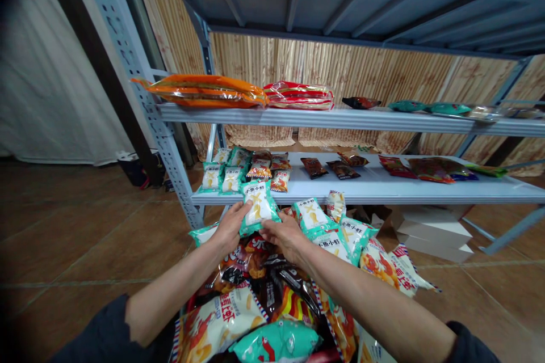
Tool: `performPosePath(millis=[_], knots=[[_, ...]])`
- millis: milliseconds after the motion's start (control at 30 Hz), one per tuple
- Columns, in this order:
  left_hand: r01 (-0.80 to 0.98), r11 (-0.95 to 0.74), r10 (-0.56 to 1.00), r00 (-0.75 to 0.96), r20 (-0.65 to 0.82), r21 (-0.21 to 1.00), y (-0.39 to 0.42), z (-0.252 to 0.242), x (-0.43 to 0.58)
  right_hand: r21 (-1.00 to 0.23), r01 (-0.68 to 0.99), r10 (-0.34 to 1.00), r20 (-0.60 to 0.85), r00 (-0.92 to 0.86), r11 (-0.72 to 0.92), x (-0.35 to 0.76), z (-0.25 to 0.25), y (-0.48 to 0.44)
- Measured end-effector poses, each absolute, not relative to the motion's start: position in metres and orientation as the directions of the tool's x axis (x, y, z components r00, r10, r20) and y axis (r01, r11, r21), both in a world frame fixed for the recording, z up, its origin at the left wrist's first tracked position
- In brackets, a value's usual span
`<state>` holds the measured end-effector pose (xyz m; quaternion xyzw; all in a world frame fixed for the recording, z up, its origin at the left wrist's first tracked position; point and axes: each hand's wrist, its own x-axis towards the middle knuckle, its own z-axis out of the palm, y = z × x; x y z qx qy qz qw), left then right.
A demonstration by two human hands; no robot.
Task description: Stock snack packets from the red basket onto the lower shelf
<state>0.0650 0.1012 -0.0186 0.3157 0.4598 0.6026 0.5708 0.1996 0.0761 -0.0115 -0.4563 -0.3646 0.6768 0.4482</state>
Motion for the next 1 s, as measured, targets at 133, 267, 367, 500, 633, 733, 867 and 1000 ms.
performPosePath(millis=[133,267,367,500,633,733,867,1000], knots=[[-0.366,0.095,0.981,-0.121,-0.149,0.926,0.097,-0.019,0.060,-0.914,-0.208,0.934,-0.319,-0.161,-0.348,0.200,-0.001,0.076],[-0.350,0.110,0.988,-0.060,-0.140,0.930,0.093,-0.017,0.056,-0.921,-0.131,0.927,-0.349,-0.135,-0.366,0.198,0.005,0.082],[-0.363,0.117,0.990,-0.029,-0.137,0.924,0.094,-0.014,0.052,-0.926,-0.106,0.926,-0.347,-0.149,-0.364,0.194,0.007,0.090],[-0.356,0.184,0.980,-0.002,-0.197,0.916,0.099,-0.011,0.042,-0.934,-0.130,0.940,-0.318,-0.122,-0.333,0.188,0.012,0.106],[-0.345,0.222,0.975,0.105,-0.198,0.912,0.105,-0.007,0.032,-0.935,-0.144,0.944,-0.307,-0.124,-0.323,0.180,0.015,0.125],[-0.332,0.224,0.974,0.113,-0.197,0.916,0.112,-0.005,0.025,-0.938,-0.112,0.941,-0.312,-0.131,-0.327,0.171,0.014,0.139],[-0.287,0.196,0.980,0.071,-0.184,0.937,0.132,-0.005,0.014,-0.938,-0.105,0.936,-0.312,-0.160,-0.331,0.157,0.011,0.159],[-0.272,0.175,0.984,0.037,-0.171,0.946,0.162,-0.003,0.002,-0.954,-0.094,0.951,-0.268,-0.151,-0.284,0.143,0.011,0.188]])
